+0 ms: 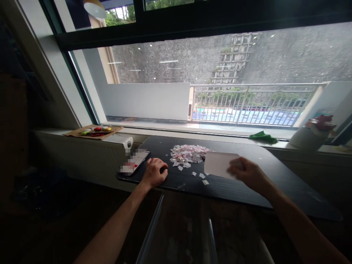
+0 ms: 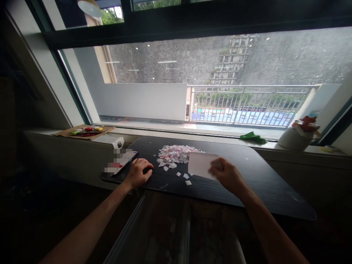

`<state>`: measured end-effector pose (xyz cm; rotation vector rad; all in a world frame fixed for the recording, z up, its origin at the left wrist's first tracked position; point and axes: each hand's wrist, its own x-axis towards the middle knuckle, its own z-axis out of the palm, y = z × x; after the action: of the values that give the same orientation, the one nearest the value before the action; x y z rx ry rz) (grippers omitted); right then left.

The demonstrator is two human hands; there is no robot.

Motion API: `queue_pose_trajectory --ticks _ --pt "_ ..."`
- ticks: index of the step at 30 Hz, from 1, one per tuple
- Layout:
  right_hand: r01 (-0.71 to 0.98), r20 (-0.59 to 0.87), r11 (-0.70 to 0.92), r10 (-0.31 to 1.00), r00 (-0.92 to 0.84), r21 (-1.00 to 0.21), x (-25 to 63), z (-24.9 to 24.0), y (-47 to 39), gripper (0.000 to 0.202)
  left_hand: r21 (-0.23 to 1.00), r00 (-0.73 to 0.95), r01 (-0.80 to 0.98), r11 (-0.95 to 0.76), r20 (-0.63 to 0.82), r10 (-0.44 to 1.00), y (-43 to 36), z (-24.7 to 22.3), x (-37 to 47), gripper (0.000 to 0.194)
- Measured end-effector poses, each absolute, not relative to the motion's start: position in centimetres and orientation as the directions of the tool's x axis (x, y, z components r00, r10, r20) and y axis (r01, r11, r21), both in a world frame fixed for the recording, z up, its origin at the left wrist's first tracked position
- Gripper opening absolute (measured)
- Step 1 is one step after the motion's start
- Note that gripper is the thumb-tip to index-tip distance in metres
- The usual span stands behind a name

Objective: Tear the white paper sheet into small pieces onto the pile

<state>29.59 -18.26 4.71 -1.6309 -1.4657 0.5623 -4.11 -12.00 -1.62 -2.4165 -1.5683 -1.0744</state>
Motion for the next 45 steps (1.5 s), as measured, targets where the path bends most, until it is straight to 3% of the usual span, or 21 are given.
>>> queue_pose_trajectory --ticks 6,23,27,31,45 --pt "0.586 0.161 0.081 0.983 0.085 -0.806 31.2 4.3 -19.5 0.018 0.280 0.258 0.827 -0.488 0.582 0.771 -11.9 -1.6 -4.3 0.011" --pt "0.429 0.108 0.035 0.983 0.148 -0.903 34.4 4.2 -19.8 0.025 0.245 0.285 0.827 -0.506 0.593 0.753 -11.5 -1.8 -4.7 0.015" --pt "0.316 0.015 -0.046 0.982 0.189 -0.948 33.9 3.6 -18.2 0.025 0.245 0.288 0.827 -0.505 0.587 0.757 -11.5 -1.7 -4.8 0.015" --pt "0.264 -0.094 -0.116 0.991 0.094 -0.957 32.9 2.8 -16.9 0.018 0.245 0.290 0.830 -0.501 0.579 0.762 -11.5 -1.6 -4.8 0.015" --pt "0.454 -0.321 -0.199 0.924 -0.208 -0.868 31.4 4.0 -12.5 0.027 0.210 0.310 0.834 -0.510 0.587 0.748 -11.4 -1.7 -4.9 0.017"
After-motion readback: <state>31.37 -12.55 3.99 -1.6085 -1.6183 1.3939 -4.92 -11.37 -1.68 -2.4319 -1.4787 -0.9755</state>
